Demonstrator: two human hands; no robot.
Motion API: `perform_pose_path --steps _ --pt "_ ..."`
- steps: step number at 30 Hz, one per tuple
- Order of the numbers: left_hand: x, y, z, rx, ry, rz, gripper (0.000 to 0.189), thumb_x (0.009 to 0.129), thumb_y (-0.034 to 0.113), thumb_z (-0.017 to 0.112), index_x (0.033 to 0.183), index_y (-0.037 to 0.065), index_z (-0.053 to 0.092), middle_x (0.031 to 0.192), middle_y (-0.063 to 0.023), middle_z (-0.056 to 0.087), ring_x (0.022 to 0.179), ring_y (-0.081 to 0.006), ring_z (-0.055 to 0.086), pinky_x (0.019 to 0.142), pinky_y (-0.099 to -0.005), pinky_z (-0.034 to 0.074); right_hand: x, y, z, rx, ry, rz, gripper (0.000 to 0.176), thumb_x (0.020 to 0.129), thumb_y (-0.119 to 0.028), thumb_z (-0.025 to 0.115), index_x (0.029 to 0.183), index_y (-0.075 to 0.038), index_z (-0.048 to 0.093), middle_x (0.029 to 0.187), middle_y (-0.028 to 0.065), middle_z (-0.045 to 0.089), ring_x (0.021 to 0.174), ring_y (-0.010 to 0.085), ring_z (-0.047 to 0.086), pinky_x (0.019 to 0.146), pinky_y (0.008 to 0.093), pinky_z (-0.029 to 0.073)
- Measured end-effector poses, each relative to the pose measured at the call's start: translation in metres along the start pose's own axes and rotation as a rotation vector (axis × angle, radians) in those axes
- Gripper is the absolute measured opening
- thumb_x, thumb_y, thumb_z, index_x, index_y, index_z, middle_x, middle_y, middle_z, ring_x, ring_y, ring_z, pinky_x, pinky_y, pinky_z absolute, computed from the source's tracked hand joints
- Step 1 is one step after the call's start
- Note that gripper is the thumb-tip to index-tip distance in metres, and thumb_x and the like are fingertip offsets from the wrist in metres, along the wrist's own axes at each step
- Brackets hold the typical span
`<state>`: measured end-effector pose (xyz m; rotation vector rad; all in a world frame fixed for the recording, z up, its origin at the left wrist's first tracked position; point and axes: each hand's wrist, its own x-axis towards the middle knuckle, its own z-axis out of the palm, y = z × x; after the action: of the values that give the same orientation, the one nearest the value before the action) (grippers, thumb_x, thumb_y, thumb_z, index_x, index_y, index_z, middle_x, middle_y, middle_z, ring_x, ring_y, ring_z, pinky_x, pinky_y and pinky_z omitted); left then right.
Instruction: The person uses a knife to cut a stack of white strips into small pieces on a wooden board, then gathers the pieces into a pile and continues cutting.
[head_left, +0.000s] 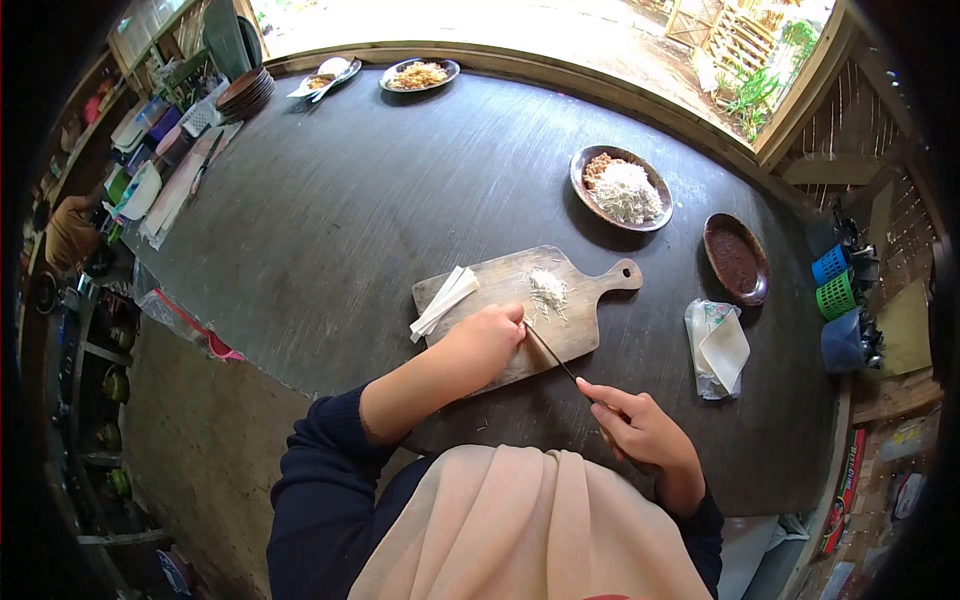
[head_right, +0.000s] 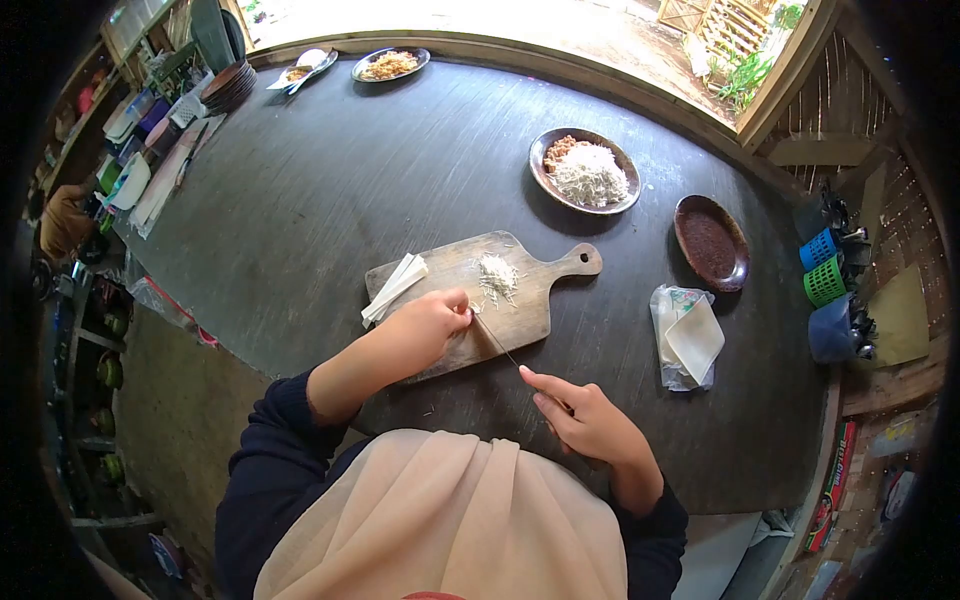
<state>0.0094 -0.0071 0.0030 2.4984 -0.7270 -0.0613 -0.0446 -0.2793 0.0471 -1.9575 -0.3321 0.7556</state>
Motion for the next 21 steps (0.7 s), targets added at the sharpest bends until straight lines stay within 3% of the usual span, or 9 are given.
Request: perform_pose_path --steps 4,12,21 --pt "0.000 -0.006 0.006 0.003 0.025 0.053 0.016 0.093 0.008 0.057 0.096 -0.004 0.067 0.098 -0.0139 0.061 0.093 -0.0321 0.062 0.082 -0.0380 0.050 0.002 -0.003 0.005 -0.067 0.009 -0.010 0.041 0.100 -0.010 0.050 0.141 -0.011 0.050 0.057 0.0027 0.054 0.044 0.0089 0.052 0.048 0.0262 0.045" --pt "0.002 0.001 0.001 -0.050 -0.005 -0.062 0.019 0.095 0.010 0.055 0.092 -0.004 0.068 0.097 -0.0142 0.060 0.090 -0.0318 0.061 0.080 -0.0378 0.049 -0.011 -0.007 -0.010 -0.144 -0.047 -0.047 0.041 0.100 -0.010 0.049 0.141 -0.010 0.049 0.061 0.0043 0.056 0.044 0.0103 0.052 0.049 0.0271 0.046" --pt "0.000 -0.004 0.003 -0.022 0.024 0.011 0.018 0.095 0.011 0.055 0.094 -0.004 0.066 0.098 -0.0136 0.059 0.088 -0.0314 0.061 0.079 -0.0376 0.049 -0.005 -0.001 -0.005 -0.040 -0.034 0.001 0.040 0.101 -0.013 0.048 0.142 -0.010 0.049 0.059 0.0026 0.054 0.045 0.0099 0.054 0.049 0.0260 0.046"
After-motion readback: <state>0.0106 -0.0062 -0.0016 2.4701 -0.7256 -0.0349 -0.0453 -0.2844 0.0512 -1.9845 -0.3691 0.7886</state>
